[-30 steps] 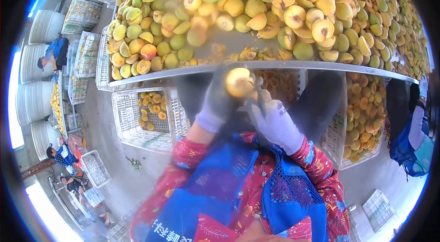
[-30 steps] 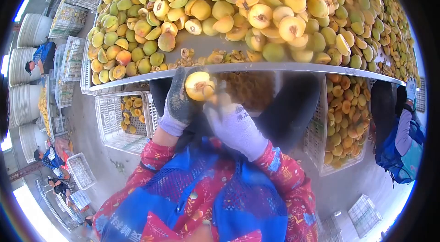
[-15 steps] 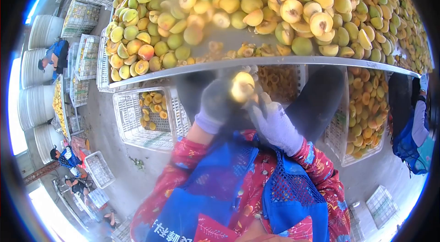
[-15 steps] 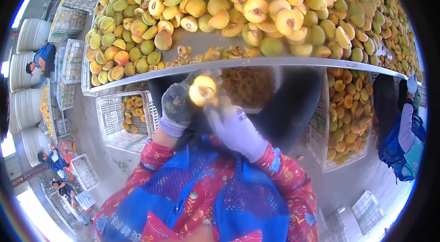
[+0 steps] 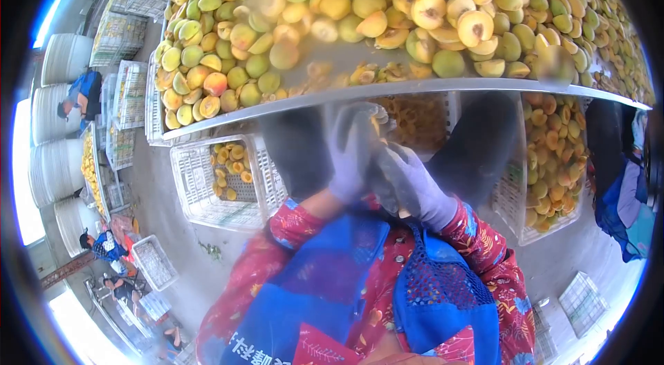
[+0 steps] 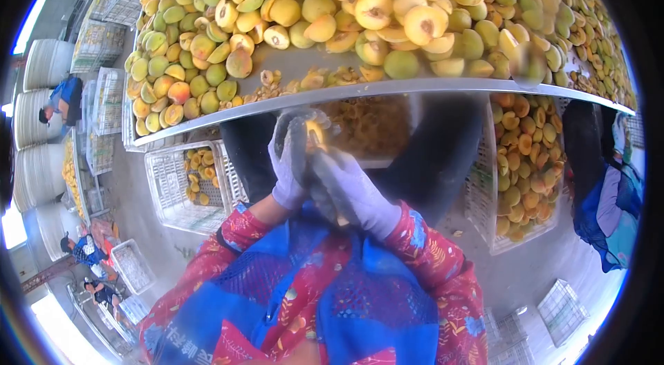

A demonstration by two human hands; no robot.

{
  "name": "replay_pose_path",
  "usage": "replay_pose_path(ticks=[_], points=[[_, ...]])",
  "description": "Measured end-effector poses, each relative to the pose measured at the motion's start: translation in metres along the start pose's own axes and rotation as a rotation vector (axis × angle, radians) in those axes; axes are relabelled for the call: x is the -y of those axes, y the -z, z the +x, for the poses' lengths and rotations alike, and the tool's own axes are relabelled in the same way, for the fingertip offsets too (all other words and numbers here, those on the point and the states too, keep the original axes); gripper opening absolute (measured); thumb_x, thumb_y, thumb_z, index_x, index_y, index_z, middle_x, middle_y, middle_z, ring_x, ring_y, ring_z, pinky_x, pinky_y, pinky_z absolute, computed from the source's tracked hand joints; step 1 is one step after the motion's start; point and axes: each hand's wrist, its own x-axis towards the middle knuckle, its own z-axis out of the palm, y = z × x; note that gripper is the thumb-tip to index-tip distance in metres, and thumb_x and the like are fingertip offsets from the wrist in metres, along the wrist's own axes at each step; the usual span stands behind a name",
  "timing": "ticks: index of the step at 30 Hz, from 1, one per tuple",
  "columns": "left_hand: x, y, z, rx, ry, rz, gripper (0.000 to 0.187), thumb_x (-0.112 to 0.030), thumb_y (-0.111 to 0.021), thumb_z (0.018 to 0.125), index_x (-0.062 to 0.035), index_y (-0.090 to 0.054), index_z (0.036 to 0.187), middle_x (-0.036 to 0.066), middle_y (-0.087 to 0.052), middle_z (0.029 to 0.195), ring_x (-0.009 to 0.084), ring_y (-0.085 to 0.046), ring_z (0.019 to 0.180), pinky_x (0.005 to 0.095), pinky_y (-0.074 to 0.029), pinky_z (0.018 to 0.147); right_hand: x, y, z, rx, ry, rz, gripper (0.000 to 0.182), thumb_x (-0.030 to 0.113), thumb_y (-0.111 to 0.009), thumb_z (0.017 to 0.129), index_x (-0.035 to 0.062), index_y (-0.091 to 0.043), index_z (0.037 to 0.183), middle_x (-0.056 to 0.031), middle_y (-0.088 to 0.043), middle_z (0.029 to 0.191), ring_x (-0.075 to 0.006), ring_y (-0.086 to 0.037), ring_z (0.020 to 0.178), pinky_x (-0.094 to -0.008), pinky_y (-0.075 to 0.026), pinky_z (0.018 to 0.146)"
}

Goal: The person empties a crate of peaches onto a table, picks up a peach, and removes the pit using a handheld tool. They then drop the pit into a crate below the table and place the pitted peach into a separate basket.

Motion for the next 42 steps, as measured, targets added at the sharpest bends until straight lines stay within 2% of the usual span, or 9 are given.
replay_pose_path(ticks=[5,6,8,10,15,21,24,32,42], points=[[0.010,-0.010,0.007,0.079,0.815,-1.020,0.034,-0.023,-0.058,0.094,0.0018,-0.057,0.116,0.022,-0.061,0.120,0.0317,-0.062,0.105,0.0443,-0.052,0.091,-0.020,0.015,0.006,-0.089,0.049,-0.211,0.032,0.033,-0.046,0.101,0.0032,-0.056,0.094,-0.0054,-0.056,0.065,-0.0158,-0.056,0.053,-0.0318,-0.043,0.047],[0.032,-0.007,0.005,0.317,0.329,-0.577,0.032,-0.019,-0.059,0.097,0.0010,-0.054,0.122,0.015,-0.064,0.104,0.0267,-0.065,0.089,0.0373,-0.057,0.076,-0.025,0.016,0.008,-0.125,0.109,-0.352,0.036,0.034,-0.045,0.101,0.0004,-0.057,0.094,-0.0096,-0.059,0.066,-0.0194,-0.059,0.055,-0.0349,-0.046,0.049],[0.028,0.000,0.018,0.384,0.731,-1.217,0.024,-0.026,-0.053,0.101,-0.0029,-0.057,0.108,0.012,-0.063,0.089,0.0237,-0.066,0.079,0.0359,-0.057,0.066,-0.044,0.013,0.018,-0.273,0.322,-0.515,0.043,0.037,-0.043,0.102,-0.0044,-0.056,0.097,-0.0183,-0.063,0.070,-0.0280,-0.063,0.057,-0.0400,-0.049,0.053],[0.016,-0.016,0.018,0.135,0.316,-0.373,0.030,-0.026,-0.046,0.103,0.0004,-0.059,0.105,0.011,-0.064,0.091,0.0215,-0.066,0.080,0.0320,-0.056,0.069,-0.009,-0.001,0.002,-0.262,0.095,-0.476,0.044,0.036,-0.044,0.101,-0.0062,-0.054,0.106,-0.0252,-0.064,0.078,-0.0357,-0.066,0.070,-0.0447,-0.050,0.063],[-0.031,-0.021,0.024,0.080,0.225,-0.448,0.034,-0.027,-0.045,0.103,0.0027,-0.060,0.101,0.013,-0.065,0.095,0.0191,-0.065,0.084,0.0325,-0.054,0.072,-0.037,0.014,0.007,-0.290,0.637,-0.990,0.044,0.034,-0.045,0.100,-0.0080,-0.052,0.109,-0.0280,-0.062,0.083,-0.0412,-0.064,0.078,-0.0471,-0.049,0.071],[-0.001,-0.011,0.017,0.061,0.026,-0.188,0.035,-0.027,-0.048,0.100,0.0049,-0.061,0.108,0.012,-0.064,0.096,0.0202,-0.061,0.085,0.0344,-0.050,0.077,0.012,-0.002,-0.009,0.001,-0.130,0.188,0.030,0.035,-0.048,0.101,0.0065,-0.056,0.102,0.0004,-0.046,0.062,-0.0107,-0.046,0.053,-0.0275,-0.039,0.048],[-0.025,-0.008,0.030,0.054,0.083,-0.302,0.025,-0.018,-0.049,0.096,0.0020,-0.064,0.090,0.013,-0.063,0.097,0.0259,-0.058,0.084,0.0353,-0.045,0.085,-0.012,0.010,0.004,0.246,0.133,0.319,0.032,0.045,-0.051,0.099,0.0143,-0.053,0.090,0.0033,-0.046,0.064,-0.0058,-0.042,0.045,-0.0211,-0.031,0.038],[-0.015,-0.012,0.042,0.214,0.478,-0.394,0.025,-0.018,-0.048,0.100,0.0016,-0.063,0.095,0.010,-0.065,0.088,0.0185,-0.064,0.081,0.0296,-0.050,0.074,-0.014,0.007,0.008,0.045,-0.010,0.267,0.035,0.045,-0.050,0.099,0.0104,-0.056,0.096,0.0039,-0.047,0.061,-0.0049,-0.042,0.043,-0.0202,-0.030,0.036],[0.007,-0.007,0.025,0.080,-0.287,-0.113,0.024,-0.022,-0.047,0.101,-0.0002,-0.057,0.104,0.009,-0.064,0.085,0.0220,-0.063,0.074,0.0333,-0.052,0.066,-0.024,0.018,0.016,0.703,-0.362,1.222,0.035,0.042,-0.041,0.103,0.0099,-0.051,0.094,0.0054,-0.036,0.051,-0.0063,-0.037,0.034,-0.0230,-0.027,0.031]])
